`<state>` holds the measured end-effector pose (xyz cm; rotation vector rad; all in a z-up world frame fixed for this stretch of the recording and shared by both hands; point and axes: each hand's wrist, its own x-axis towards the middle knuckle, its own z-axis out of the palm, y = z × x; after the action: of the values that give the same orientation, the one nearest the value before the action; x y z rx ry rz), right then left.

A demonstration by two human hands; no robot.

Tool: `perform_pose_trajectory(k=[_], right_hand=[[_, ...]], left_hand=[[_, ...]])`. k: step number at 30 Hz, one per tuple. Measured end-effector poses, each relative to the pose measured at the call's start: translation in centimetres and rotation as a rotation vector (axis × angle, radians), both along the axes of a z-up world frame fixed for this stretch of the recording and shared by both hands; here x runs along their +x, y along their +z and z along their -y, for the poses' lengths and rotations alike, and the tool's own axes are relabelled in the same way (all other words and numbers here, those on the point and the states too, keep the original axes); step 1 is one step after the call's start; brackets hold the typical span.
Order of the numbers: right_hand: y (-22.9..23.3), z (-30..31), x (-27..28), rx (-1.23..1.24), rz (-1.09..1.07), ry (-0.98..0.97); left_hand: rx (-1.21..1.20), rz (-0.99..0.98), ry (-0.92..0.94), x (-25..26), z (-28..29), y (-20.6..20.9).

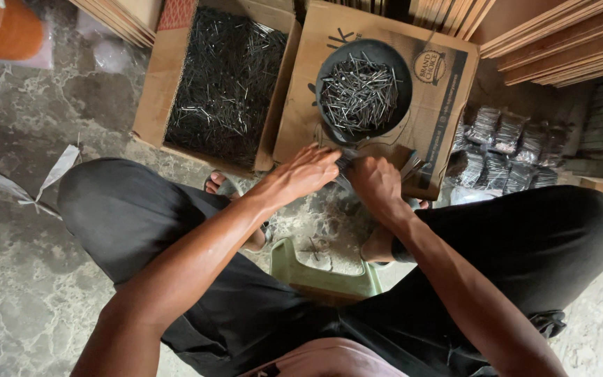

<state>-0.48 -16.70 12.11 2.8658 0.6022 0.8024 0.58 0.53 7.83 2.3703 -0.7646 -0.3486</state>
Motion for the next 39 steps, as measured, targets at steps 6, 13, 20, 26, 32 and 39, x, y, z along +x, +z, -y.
perform_pose_trajectory(k=[6,13,20,26,32,39], right_hand=[[8.4,-0.5,1.7,-0.155,-1.024,-0.256],[-1.0,3.1,6.8,-0.356,0.003,-0.052],[-7.7,0.7,12.4,0.039,-0.447,-0.238],[-15.6,2.9,13.8,-0.061,0.084,-0.257],[-17.4,5.6,14.9,0.029,0.018,-0.151],[1.4,3.5,13.5,0.356,-1.071,-0.255]], left_hand=[[0.069,-0.054,-0.025,-0.4,0.4,0.7],[0.137,0.350,-0.189,-0.2,-0.4,5.9],[0.010,0.325,-0.129,0.6,-0.2,2.2],[0.006,0.277,-0.087,-0.1,-0.4,3.0],[-0.010,0.295,-0.094,0.5,0.1,0.5],[0.089,0.511,-0.168,0.4,-1.1,5.6]])
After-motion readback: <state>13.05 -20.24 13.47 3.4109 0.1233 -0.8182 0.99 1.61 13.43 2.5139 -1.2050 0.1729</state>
